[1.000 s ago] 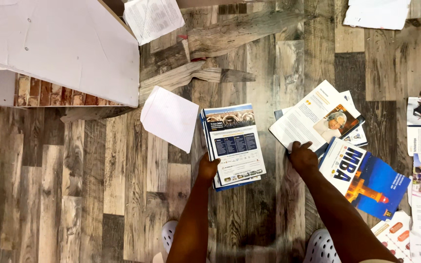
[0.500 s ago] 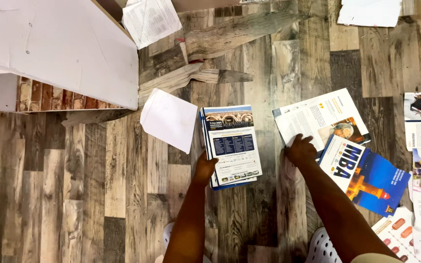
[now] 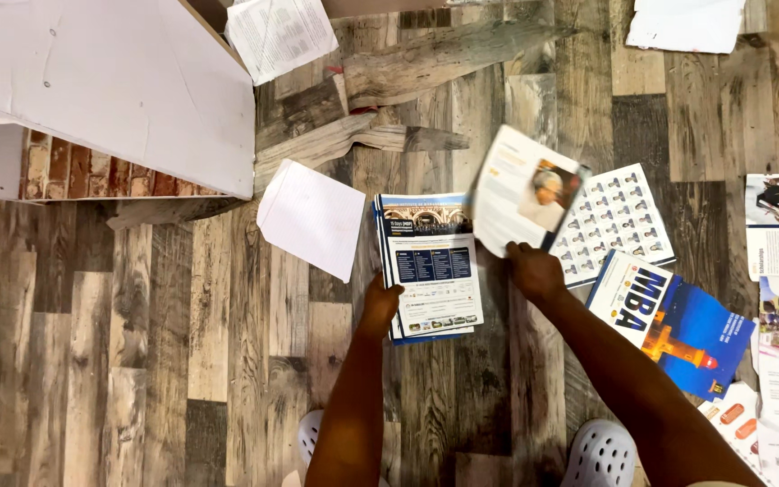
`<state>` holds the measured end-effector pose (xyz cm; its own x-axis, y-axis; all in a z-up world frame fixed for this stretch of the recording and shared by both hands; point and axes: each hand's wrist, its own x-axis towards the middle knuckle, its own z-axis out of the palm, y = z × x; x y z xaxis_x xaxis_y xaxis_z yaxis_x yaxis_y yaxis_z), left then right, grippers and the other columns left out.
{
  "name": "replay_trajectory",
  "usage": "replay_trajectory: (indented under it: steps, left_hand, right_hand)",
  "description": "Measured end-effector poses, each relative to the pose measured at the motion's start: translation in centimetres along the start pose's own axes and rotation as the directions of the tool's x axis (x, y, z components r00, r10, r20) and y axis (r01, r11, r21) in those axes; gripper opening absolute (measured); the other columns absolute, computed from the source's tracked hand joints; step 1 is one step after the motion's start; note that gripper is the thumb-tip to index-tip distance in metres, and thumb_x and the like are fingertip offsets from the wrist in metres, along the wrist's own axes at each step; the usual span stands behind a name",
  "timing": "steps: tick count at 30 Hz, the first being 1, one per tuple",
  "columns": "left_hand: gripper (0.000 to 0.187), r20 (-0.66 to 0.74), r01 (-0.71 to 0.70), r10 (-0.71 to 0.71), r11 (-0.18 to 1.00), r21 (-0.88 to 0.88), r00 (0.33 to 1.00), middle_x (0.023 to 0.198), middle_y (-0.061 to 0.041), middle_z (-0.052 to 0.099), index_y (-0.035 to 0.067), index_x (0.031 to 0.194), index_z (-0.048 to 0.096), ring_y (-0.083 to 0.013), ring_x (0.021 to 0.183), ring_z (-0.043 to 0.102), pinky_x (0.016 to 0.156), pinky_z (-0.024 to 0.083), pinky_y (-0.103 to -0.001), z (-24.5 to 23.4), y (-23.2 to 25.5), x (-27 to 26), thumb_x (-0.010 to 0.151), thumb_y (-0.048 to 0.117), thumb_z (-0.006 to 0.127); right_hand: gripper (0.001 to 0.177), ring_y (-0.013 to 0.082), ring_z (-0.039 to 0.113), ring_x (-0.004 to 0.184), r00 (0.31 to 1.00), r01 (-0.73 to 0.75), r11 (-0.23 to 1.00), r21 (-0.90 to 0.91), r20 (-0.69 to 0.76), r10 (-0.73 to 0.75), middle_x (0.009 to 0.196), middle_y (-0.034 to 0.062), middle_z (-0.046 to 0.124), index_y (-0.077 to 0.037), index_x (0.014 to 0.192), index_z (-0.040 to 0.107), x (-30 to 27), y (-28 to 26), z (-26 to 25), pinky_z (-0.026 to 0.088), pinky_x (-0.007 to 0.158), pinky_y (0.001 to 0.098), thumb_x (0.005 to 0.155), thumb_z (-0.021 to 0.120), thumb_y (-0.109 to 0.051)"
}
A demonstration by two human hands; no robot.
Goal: The person picks up brochures and papers from the wooden floor, stacks them into piles, and places the piles on top of a white shelf.
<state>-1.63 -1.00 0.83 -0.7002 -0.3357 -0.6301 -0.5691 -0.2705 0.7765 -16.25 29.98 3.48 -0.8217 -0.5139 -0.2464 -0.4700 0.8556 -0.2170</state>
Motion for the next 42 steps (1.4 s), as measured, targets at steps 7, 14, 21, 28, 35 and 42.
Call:
replay_trajectory:
  steps: [7, 14, 21, 28, 35, 42]
  left_hand:
    - [0.044, -0.073, 0.087, -0.104, 0.974, -0.207, 0.992, 0.124, -0.015, 0.071, -0.002, 0.135, 0.06, -0.0249, 0.111, 0.066, 0.096, 0.051, -0.037, 0.8, 1.5, 0.0, 0.106, 0.029, 0.05]
    - [0.042, -0.083, -0.021, 0.022, 1.0, 0.008, 0.996, 0.12, -0.018, 0.073, -0.004, 0.13, 0.06, -0.0274, 0.106, 0.07, 0.094, 0.053, -0.038, 1.6, 0.2, -0.4, 0.089, 0.002, 0.062]
    - [0.041, -0.078, 0.016, -0.006, 0.992, 0.127, 0.997, 0.118, -0.016, 0.073, -0.003, 0.128, 0.061, -0.0255, 0.106, 0.07, 0.094, 0.052, -0.037, 0.1, -2.1, 0.5, 0.088, 0.0, 0.062]
    - [0.038, -0.088, -0.055, 0.067, 0.989, 0.138, 0.994, 0.114, -0.016, 0.076, -0.004, 0.123, 0.065, -0.0258, 0.102, 0.071, 0.092, 0.054, -0.037, 0.5, -3.0, 0.3, 0.086, 0.0, 0.065]
    - [0.038, -0.108, 0.01, 0.008, 0.986, 0.167, 0.994, 0.114, -0.016, 0.075, -0.003, 0.123, 0.064, -0.0255, 0.103, 0.071, 0.092, 0.053, -0.036, 1.0, -2.4, 0.4, 0.085, 0.0, 0.066]
    - [0.038, -0.028, 0.033, -0.031, 0.998, 0.059, 0.999, 0.117, -0.017, 0.074, -0.003, 0.125, 0.062, -0.0262, 0.103, 0.07, 0.092, 0.054, -0.037, 0.2, -2.8, 0.9, 0.088, 0.003, 0.063]
  right_hand:
    - [0.036, 0.0342, 0.069, 0.09, 0.901, 0.396, 0.906, 0.149, 0.125, -0.415, 0.104, 0.0117, 0.067, -0.011, 0.12, 0.058, -3.2, -11.4, -1.1, 0.057, 0.069, 0.0468, 0.085, 0.066, -0.017]
    - [0.046, 0.0348, 0.066, 0.1, 0.871, 0.38, 0.882, 0.278, 0.215, -0.442, 0.113, 0.0124, 0.067, -0.012, 0.122, 0.061, -3.5, -10.5, -1.1, 0.057, 0.077, 0.0488, 0.088, 0.067, -0.041]
    - [0.088, 0.0418, 0.063, 0.115, 0.88, -0.373, 0.921, -0.115, 0.271, 0.39, 0.138, 0.0275, 0.052, 0.002, 0.143, 0.046, -2.8, 3.9, -1.8, 0.06, 0.087, 0.049, 0.088, 0.065, -0.065]
    - [0.115, 0.0467, 0.068, 0.111, 0.801, -0.441, 0.877, -0.188, 0.358, 0.48, 0.152, 0.0431, 0.032, 0.01, 0.151, 0.034, -2.2, 3.1, -1.6, 0.064, 0.083, 0.0471, 0.08, 0.071, -0.073]
    - [0.079, 0.0501, 0.069, 0.104, 0.85, -0.451, 0.886, -0.106, 0.252, 0.463, 0.146, 0.0474, 0.035, 0.008, 0.138, 0.045, -2.1, 4.9, 2.3, 0.061, 0.083, 0.0479, 0.088, 0.07, -0.048]
    - [0.036, 0.0386, 0.072, 0.106, 0.89, -0.371, 0.927, -0.048, 0.268, 0.37, 0.13, 0.0217, 0.068, -0.011, 0.138, 0.056, -1.5, 3.9, -0.4, 0.059, 0.087, 0.0506, 0.104, 0.049, -0.023]
